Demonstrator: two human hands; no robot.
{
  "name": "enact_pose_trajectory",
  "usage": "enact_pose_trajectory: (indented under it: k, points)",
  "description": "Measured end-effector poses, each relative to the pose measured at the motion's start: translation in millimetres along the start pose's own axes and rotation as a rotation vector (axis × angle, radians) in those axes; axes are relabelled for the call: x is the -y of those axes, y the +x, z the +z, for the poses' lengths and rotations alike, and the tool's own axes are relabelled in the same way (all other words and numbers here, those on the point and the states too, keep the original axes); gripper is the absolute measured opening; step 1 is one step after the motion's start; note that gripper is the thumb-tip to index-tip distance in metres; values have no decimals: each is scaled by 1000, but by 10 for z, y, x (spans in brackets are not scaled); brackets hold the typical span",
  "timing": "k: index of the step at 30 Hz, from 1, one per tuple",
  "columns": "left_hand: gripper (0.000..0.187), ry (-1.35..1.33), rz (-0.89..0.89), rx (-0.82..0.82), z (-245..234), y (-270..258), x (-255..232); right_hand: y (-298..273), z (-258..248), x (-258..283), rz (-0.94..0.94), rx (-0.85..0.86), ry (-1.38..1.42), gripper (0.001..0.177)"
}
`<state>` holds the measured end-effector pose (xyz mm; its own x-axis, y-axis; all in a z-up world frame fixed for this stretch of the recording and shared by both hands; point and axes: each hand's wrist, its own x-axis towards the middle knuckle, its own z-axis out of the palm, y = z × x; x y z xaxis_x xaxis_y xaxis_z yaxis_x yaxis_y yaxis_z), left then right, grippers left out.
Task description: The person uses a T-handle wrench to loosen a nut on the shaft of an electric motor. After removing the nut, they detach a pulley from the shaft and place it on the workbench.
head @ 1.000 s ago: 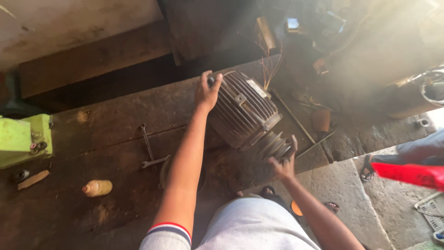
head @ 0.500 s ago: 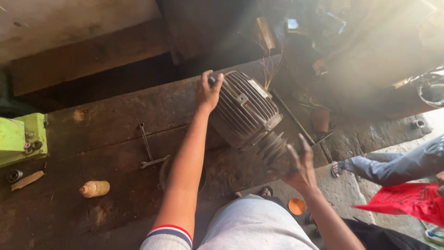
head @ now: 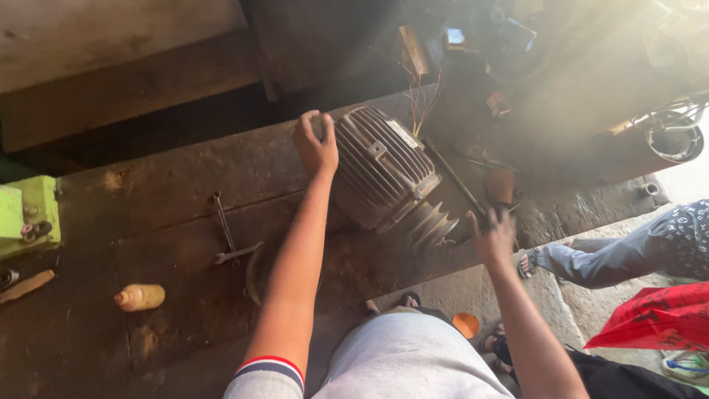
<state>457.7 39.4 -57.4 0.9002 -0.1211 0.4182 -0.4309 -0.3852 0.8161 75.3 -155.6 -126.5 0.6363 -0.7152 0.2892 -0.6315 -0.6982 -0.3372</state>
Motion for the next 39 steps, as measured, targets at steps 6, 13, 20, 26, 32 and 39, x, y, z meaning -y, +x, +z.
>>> enact_pose_trajectory:
  k: [6,13,20,26,32,39]
  points:
    - [32,-59,206,-123,-389,-941,-127,92,-43,-412,-74,192,-185,45]
    - [30,-1,-324,270,-466,-2783,248,159,-107,-521,-248,393,-325,32]
    - [33,-537,-793,510,562,-3398,735,-251,-270,-727,-100,459,124,34]
    - [35,-843,-966,225,1073,-3243,627,-640,-437,-865,-129,550,262,34]
    - [35,-384,-700,130,1118,-3215,636,-1021,-752,-912,-152,600,222,35]
    - [36,-5,-580,133,1101,-3159,654,-1343,-706,-902,-363,517,222,35]
